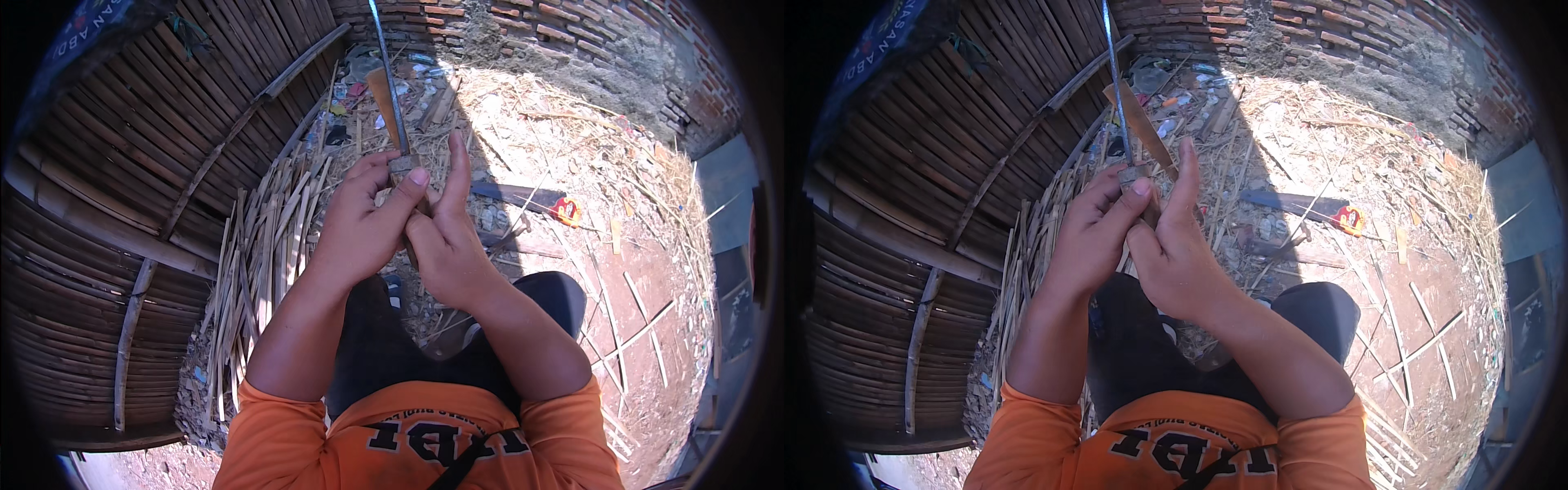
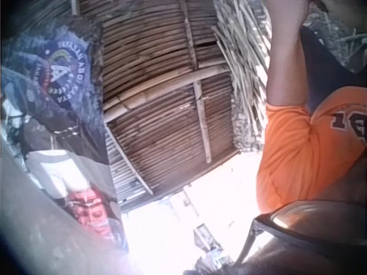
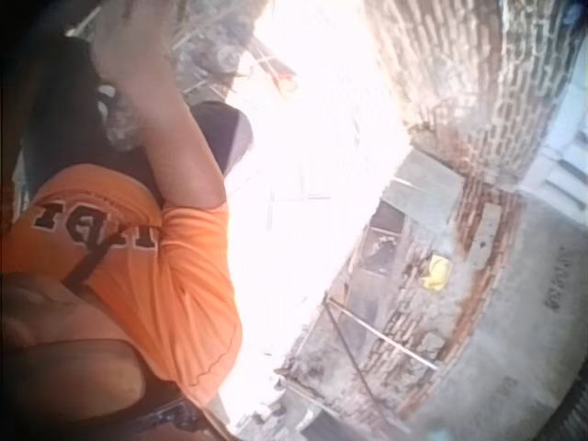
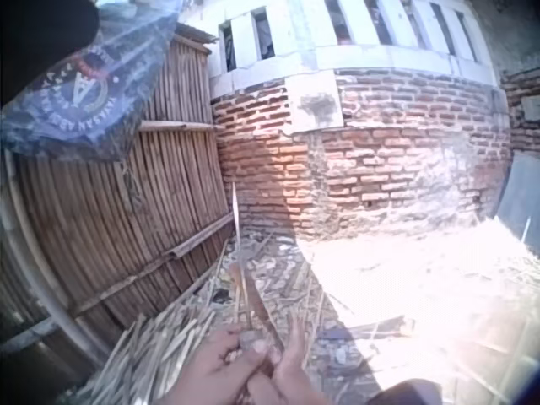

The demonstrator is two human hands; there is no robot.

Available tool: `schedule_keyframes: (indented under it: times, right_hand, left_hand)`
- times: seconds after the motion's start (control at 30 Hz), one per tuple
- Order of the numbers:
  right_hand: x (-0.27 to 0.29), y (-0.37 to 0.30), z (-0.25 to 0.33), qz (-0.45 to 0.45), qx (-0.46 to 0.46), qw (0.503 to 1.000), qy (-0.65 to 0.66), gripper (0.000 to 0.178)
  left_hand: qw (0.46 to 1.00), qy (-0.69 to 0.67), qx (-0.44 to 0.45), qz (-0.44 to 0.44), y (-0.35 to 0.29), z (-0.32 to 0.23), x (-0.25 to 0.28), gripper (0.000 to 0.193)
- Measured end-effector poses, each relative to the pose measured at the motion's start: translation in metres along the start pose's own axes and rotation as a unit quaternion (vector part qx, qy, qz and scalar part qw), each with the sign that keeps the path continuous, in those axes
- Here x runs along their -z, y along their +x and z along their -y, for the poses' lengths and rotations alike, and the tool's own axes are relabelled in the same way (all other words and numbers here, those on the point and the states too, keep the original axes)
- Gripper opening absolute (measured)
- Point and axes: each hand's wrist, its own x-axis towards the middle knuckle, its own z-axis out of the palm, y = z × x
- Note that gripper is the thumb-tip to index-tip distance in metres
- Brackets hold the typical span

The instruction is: The person shaves and scrapes long strips of bamboo using a knife, occasionally using a hammer to tap the knife along the wood.

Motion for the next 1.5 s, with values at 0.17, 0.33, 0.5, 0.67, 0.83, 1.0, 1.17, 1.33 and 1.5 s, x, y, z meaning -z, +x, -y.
schedule_keyframes:
  times: [0.17, 0.33, 0.5, 0.67, 0.83, 1.0, 1.17, 1.33, 1.5]
  right_hand:
    - [0.014, -0.009, -0.01, -0.021, 0.01, 1.0, -0.017, 0.089]
    - [0.115, -0.008, -0.029, -0.175, -0.037, 0.983, -0.049, 0.073]
    - [0.257, -0.017, -0.119, -0.195, -0.217, 0.937, -0.193, 0.046]
    - [0.333, -0.047, -0.271, -0.017, -0.39, 0.863, -0.319, 0.033]
    - [0.351, -0.106, -0.394, 0.102, -0.331, 0.762, -0.547, 0.021]
    - [0.329, -0.131, -0.425, -0.14, -0.454, 0.799, -0.369, 0.037]
    - [0.29, -0.077, -0.426, -0.22, -0.606, 0.764, -0.038, 0.045]
    - [0.283, -0.071, -0.43, -0.345, -0.541, 0.75, 0.162, 0.025]
    - [0.325, -0.119, -0.373, -0.288, -0.523, 0.799, 0.07, 0.017]
  left_hand:
    - [0.987, -0.04, 0.153, 0.036, -0.004, -0.01, 0.03, 0.046]
    - [0.966, -0.109, 0.231, -0.046, -0.014, -0.017, 0.048, 0.044]
    - [0.958, -0.076, 0.246, -0.129, -0.019, -0.015, 0.079, 0.051]
    - [0.948, -0.067, 0.255, -0.178, -0.025, -0.001, 0.1, 0.052]
    - [0.952, -0.079, 0.231, -0.185, -0.038, 0.007, 0.118, 0.051]
    - [0.947, -0.076, 0.236, -0.205, -0.041, 0.007, 0.122, 0.055]
    - [0.944, -0.074, 0.239, -0.216, -0.044, 0.002, 0.125, 0.053]
    - [0.936, -0.049, 0.269, -0.221, -0.029, -0.006, 0.109, 0.056]
    - [0.936, -0.01, 0.312, -0.163, -0.018, -0.018, 0.109, 0.056]
